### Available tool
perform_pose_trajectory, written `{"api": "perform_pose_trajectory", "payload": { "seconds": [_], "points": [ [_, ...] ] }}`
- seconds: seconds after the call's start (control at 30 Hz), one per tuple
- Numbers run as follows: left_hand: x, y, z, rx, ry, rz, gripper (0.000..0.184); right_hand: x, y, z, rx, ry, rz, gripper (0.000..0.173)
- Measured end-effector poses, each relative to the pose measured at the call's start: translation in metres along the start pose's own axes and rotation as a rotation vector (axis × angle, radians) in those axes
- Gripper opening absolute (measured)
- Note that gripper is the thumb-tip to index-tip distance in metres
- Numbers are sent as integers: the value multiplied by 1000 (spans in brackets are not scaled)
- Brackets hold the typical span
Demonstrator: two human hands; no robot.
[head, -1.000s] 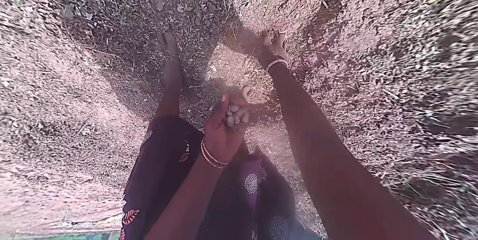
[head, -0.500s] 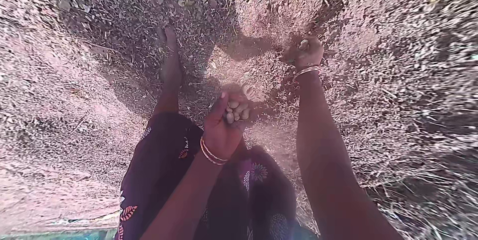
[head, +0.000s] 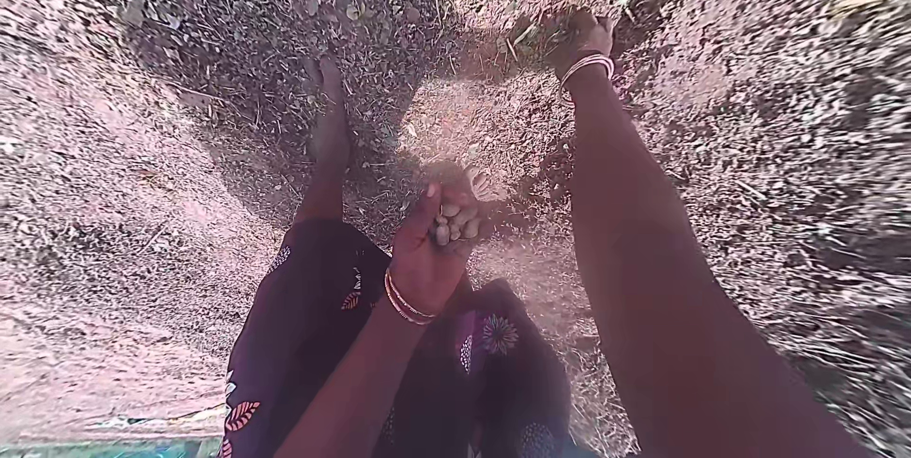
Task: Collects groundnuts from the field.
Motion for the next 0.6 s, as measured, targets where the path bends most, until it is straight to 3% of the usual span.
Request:
{"api": "perform_pose_trajectory", "payload": {
  "seconds": [0.07,0.23,0.37,0.47,0.6],
  "points": [
    [-1,-1,-1,4,-8,-8,35,3,8,5,-7,-2,-6,46],
    [-2,-5,-3,22,-17,13,35,-8,46,12,-296,2,-269,43],
    [-3,-2,-1,12,-12,21,32,-25,64,47,-27,58,-176,40],
    [-3,0,1,1,-14,11,32,-32,51,65,163,126,-49,42],
    [-3,-1,1,-8,-1,9,33,-23,31,65,206,248,64,46]
  ]
}}
Point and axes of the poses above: each hand's wrist, its own x-axis away from the middle knuckle, its own y-axis out of the back of the hand, z = x × y, the point moved 3 cm from there along -x, towards the middle knuckle, and after that the axes turned 1 degree about -x, right-handed, at the moved point
